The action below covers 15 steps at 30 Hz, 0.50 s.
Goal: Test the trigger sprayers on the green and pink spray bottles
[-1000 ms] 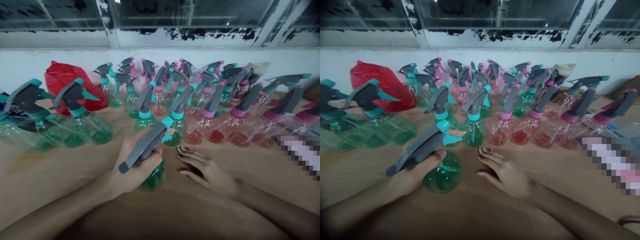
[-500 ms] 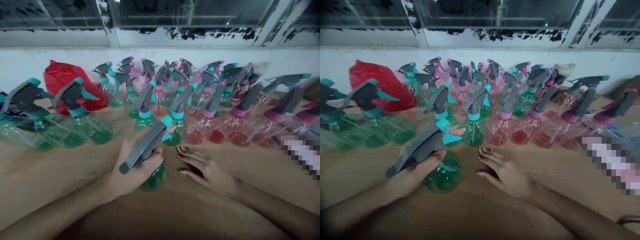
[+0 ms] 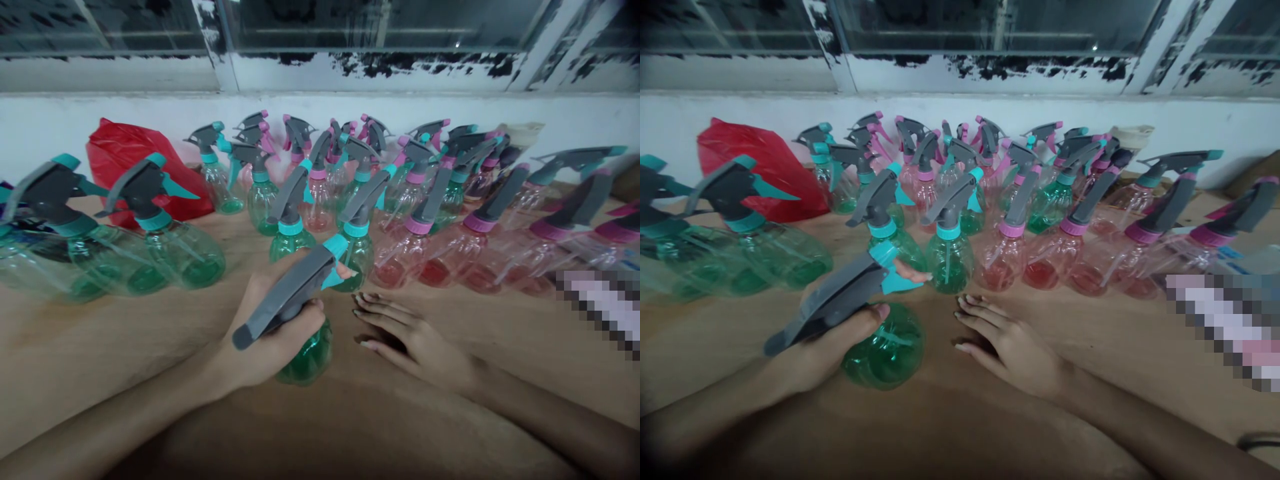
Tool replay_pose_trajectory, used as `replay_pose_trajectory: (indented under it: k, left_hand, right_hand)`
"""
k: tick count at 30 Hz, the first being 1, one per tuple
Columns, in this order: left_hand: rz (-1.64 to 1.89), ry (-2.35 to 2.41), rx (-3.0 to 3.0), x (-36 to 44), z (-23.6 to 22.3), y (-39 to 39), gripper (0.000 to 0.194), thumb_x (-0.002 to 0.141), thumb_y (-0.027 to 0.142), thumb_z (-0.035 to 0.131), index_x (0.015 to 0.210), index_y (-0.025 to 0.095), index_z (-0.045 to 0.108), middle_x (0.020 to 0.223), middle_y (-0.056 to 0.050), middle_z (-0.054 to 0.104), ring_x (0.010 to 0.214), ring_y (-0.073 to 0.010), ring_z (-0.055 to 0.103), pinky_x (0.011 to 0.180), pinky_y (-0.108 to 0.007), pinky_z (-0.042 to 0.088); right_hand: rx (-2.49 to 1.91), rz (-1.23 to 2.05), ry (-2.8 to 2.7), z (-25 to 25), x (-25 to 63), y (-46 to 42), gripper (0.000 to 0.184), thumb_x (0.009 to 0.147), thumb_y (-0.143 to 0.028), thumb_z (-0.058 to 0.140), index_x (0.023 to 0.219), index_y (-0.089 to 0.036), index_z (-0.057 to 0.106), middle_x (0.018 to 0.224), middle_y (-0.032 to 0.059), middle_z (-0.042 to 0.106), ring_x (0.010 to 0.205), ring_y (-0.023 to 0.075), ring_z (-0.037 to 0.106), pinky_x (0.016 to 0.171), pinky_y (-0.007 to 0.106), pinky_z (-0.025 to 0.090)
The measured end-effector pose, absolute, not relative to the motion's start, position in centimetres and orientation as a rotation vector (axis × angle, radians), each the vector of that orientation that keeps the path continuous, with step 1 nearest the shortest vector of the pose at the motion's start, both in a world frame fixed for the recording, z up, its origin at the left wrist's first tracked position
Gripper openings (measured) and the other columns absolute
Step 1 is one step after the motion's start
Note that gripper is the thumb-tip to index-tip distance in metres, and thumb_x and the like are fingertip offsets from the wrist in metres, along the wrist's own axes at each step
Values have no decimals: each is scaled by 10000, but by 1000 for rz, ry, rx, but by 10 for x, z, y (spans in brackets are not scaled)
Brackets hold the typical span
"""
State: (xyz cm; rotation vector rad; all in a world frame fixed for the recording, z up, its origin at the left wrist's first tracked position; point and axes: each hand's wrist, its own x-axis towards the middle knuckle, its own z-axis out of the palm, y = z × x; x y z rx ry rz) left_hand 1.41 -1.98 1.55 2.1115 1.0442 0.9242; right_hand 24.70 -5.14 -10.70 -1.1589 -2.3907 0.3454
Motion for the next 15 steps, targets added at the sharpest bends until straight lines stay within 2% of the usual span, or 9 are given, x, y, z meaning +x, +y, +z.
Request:
replay_pose_trajectory:
  k: [3, 7, 12, 15]
  left_hand:
    - [919, 1074, 2100, 13, 16, -20, 143, 676, 196, 457, 754, 257, 560, 610, 51, 491, 503, -133, 449, 517, -246, 447]
    - [861, 1089, 2082, 12, 14, -20, 203, 691, 185, 457, 826, 260, 590, 516, 66, 372, 429, -119, 347, 436, -240, 385]
    - [811, 1050, 2066, 9, 9, -20, 238, 729, 201, 463, 822, 267, 672, 560, 45, 517, 445, -137, 434, 461, -268, 397]
    - [802, 1027, 2078, 7, 8, -19, 266, 740, 203, 459, 872, 269, 680, 531, 49, 520, 428, -142, 439, 464, -278, 406]
  right_hand:
    - [-1162, 352, -2371, -106, 246, -52, 434, 918, -350, 511, 1326, -206, 486, 1375, 71, 513, 1309, 225, 418, 1078, 457, 380]
    - [-1145, 350, -2360, -106, 247, -52, 434, 916, -341, 513, 1331, -217, 487, 1369, 73, 519, 1301, 230, 429, 1071, 458, 387]
    - [-1153, 348, -2371, -108, 247, -52, 444, 921, -352, 505, 1345, -226, 468, 1388, 58, 499, 1315, 227, 408, 1080, 457, 378]
    - [-1173, 348, -2389, -108, 247, -52, 443, 928, -359, 490, 1343, -206, 467, 1394, 62, 492, 1323, 221, 397, 1087, 453, 370]
